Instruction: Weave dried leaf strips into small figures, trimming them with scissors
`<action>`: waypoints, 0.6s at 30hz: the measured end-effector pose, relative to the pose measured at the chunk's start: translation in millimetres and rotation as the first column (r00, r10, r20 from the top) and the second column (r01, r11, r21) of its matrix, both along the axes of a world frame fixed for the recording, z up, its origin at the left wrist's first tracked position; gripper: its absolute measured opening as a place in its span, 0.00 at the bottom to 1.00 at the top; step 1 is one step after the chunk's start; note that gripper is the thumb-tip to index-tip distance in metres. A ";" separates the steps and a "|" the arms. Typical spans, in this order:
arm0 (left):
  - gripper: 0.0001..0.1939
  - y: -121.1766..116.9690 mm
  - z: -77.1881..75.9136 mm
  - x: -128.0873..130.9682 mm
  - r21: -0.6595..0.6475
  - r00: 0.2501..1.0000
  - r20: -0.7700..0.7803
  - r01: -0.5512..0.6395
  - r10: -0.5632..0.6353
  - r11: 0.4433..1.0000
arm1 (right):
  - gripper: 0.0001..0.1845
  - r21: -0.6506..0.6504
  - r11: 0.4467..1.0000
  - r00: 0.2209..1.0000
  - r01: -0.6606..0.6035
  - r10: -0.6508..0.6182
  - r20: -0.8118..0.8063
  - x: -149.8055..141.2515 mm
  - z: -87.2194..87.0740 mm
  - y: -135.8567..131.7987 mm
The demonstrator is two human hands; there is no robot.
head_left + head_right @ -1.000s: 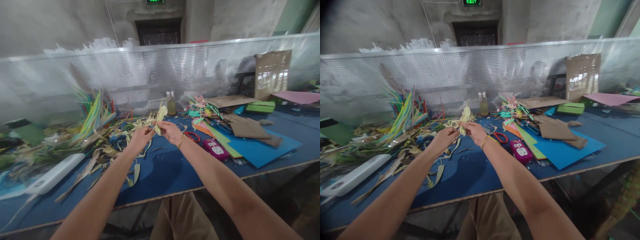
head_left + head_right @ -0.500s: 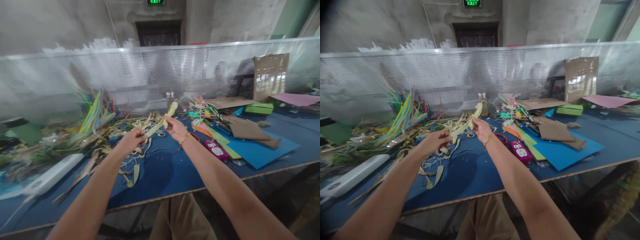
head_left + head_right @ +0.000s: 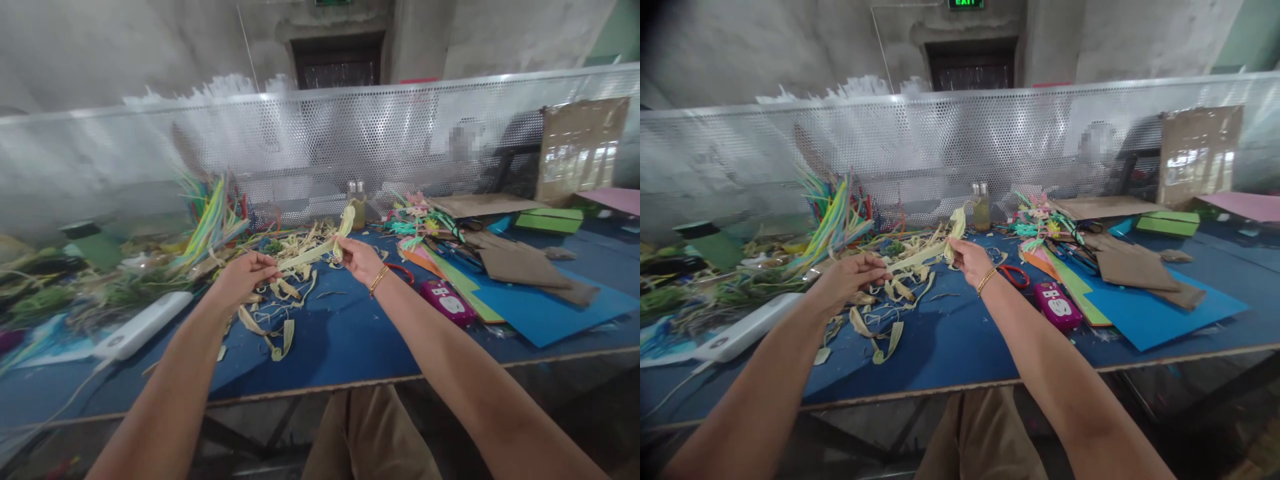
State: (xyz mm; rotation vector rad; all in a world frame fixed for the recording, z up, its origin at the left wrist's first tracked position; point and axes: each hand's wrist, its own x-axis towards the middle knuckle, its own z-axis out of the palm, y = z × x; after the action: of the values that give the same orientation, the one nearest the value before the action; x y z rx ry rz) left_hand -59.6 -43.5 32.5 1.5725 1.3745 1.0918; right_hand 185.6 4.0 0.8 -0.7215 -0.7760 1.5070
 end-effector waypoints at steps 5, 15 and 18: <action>0.19 -2.4 0.3 -6.1 0.015 0.997 -0.081 0.015 -0.014 1.000 | 0.03 -0.006 1.000 1.000 0.027 -0.027 0.004 -1.4 1.0 -2.0; 0.23 4.1 12.8 -65.9 0.203 0.796 -0.548 -0.173 0.258 0.964 | 0.05 0.003 0.999 0.996 0.049 -0.049 0.071 8.9 -1.4 5.8; 0.23 -3.9 18.2 -88.1 0.232 0.662 -0.682 -0.207 0.311 0.950 | 0.05 0.004 0.999 0.995 0.046 -0.046 0.091 8.2 -0.6 3.8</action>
State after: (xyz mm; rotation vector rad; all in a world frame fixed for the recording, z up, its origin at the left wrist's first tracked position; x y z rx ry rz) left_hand -147.7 -47.4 50.6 2.0705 2.1367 0.7435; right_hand 193.8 7.8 0.2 -0.8057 -0.8235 1.4399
